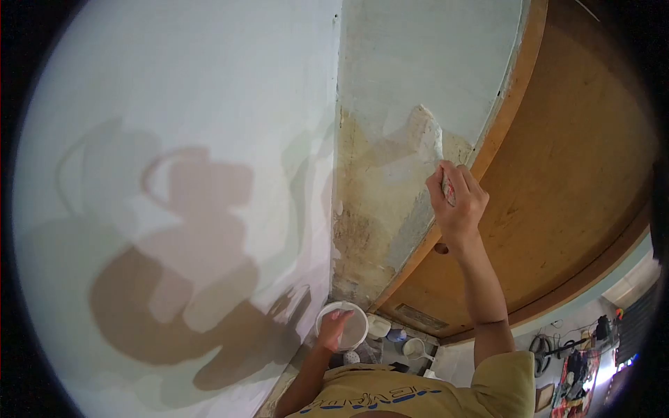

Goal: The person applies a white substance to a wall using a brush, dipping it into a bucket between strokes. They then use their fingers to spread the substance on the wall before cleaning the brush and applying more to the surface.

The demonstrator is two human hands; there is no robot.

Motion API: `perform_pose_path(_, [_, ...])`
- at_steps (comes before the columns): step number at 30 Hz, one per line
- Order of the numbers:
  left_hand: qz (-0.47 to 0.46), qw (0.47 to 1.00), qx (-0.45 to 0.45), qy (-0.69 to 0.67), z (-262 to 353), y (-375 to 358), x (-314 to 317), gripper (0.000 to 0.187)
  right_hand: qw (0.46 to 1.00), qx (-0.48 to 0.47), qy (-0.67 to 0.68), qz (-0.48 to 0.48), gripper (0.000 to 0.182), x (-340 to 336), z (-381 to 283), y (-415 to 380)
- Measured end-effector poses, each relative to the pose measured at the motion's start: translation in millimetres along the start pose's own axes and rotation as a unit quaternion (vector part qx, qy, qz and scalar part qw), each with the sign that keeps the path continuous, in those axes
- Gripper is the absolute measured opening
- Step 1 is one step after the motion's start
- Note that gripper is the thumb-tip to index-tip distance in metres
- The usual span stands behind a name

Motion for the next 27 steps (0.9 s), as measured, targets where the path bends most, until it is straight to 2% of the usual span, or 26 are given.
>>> perform_pose_path(3, [-0.032, 0.998, 0.046, 0.029, -8.7, 10.6, -9.0, 0.017, 0.999, -0.025, -0.022, 0.001, 0.019, -3.9, 3.0, -0.6])
perform_pose_path(6, [-0.029, 0.997, 0.038, 0.055, 3.8, -1.6, -2.6, 0.018, 0.999, -0.028, -0.033, -0.014, 0.02, -11.1, 4.8, -1.2])
perform_pose_path(10, [-0.055, 0.996, 0.027, 0.071, -9.5, 9.1, -2.6, 0.021, 0.999, -0.019, -0.04, -0.013, 0.019, -22.0, 7.3, -1.1])
perform_pose_path(12, [-0.056, 0.994, 0.053, 0.075, -12.7, 9.9, 0.5, 0.026, 0.998, -0.013, -0.051, -0.017, 0.019, -28.6, 10.2, -2.4])
perform_pose_path(15, [-0.052, 0.99, 0.021, 0.127, -13.3, 12.0, 0.7, 0.027, 0.998, -0.005, -0.062, -0.021, 0.017, -38.4, 12.4, -3.4])
perform_pose_path(20, [-0.052, 0.989, 0.036, 0.134, -27.6, 20.7, -6.1, 0.027, 0.998, 0.013, -0.066, -0.013, 0.015, -52.4, 20.4, -5.6])
perform_pose_path(27, [-0.056, 0.994, 0.004, 0.098, 3.6, -16.4, 1.4, 0.028, 0.996, 0.035, -0.075, 0.019, 0.014, -66.6, 22.8, -15.2])
Point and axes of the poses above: each hand's wrist, its own y-axis towards the middle knuckle, its own x-axis out of the palm, z = x × y, the point moved 2 cm from there along y, towards the middle knuckle, and after that the axes turned 4 degrees about z, right-handed, at the moved point
